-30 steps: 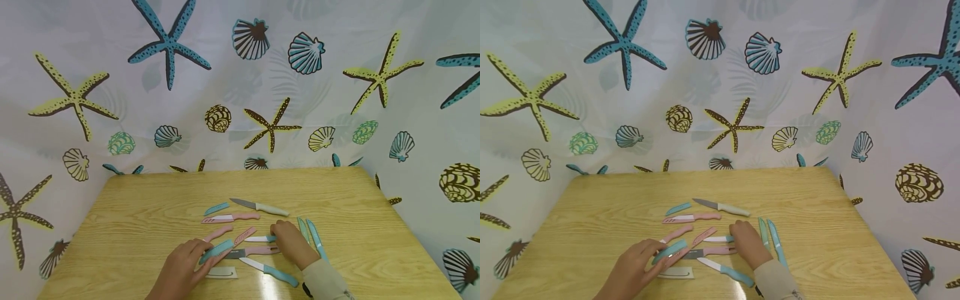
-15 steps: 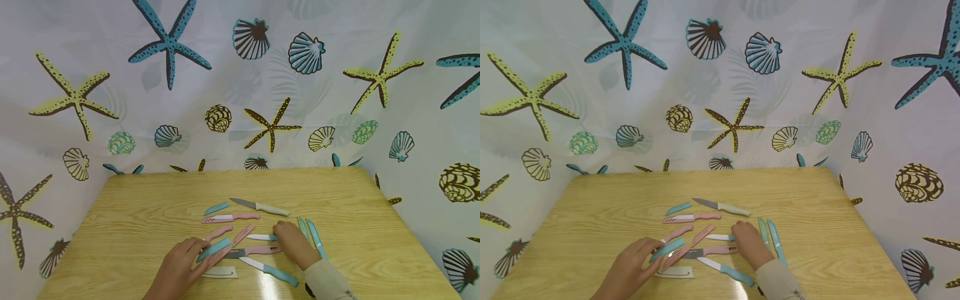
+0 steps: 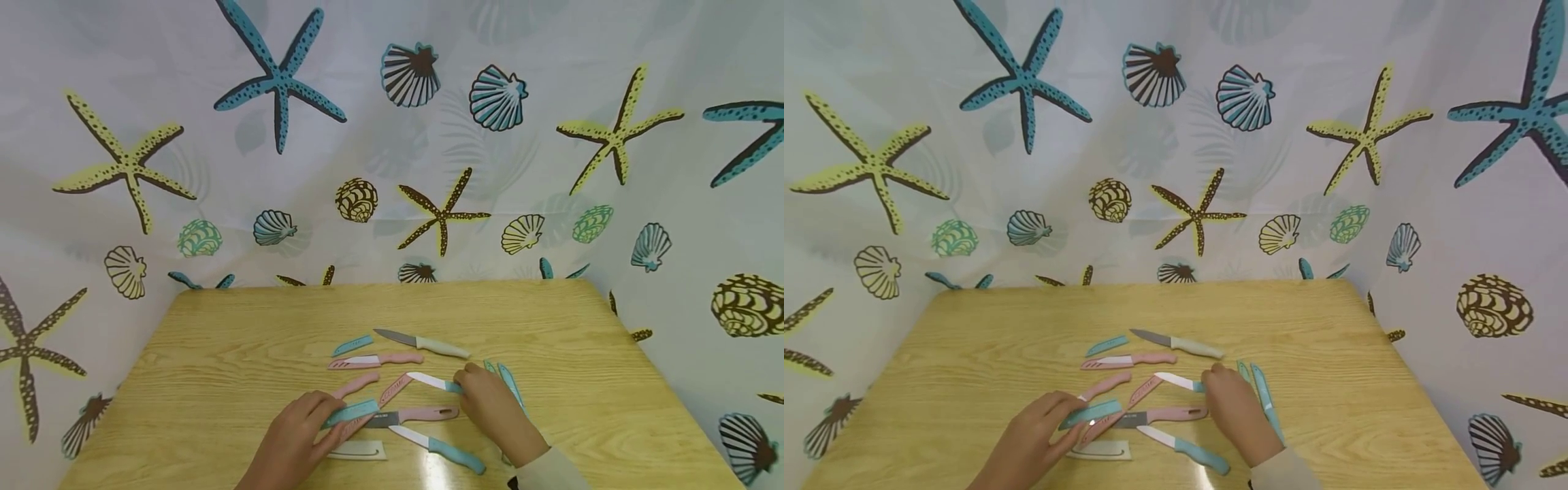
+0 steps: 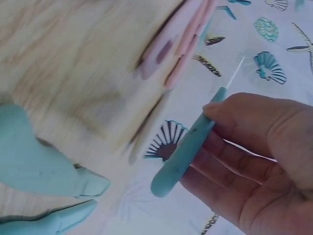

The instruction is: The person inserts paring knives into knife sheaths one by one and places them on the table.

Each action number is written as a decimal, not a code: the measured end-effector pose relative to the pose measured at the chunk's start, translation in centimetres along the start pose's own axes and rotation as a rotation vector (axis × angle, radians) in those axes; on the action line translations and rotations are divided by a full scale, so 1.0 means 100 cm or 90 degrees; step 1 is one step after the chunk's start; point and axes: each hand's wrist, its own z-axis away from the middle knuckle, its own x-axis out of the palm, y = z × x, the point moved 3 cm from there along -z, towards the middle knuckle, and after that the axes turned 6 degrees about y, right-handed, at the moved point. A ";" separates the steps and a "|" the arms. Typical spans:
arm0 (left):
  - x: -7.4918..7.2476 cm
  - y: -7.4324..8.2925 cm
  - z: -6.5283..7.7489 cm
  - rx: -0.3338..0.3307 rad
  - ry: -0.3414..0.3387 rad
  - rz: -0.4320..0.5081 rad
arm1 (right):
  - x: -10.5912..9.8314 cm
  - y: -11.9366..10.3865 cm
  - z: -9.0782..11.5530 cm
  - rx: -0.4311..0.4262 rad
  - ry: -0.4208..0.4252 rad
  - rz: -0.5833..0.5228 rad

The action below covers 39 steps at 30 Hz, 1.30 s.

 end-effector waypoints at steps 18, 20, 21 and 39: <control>0.003 0.001 0.002 0.047 0.055 -0.005 | -0.026 -0.047 0.031 -0.136 0.091 -0.037; 0.003 0.001 0.002 0.049 0.059 -0.006 | -0.026 -0.049 0.032 -0.143 0.097 -0.042; 0.003 0.001 0.002 0.052 0.061 -0.005 | -0.026 -0.050 0.032 -0.145 0.099 -0.043; -0.001 0.003 0.002 0.111 0.127 0.040 | -0.021 -0.053 0.035 -0.162 0.083 -0.016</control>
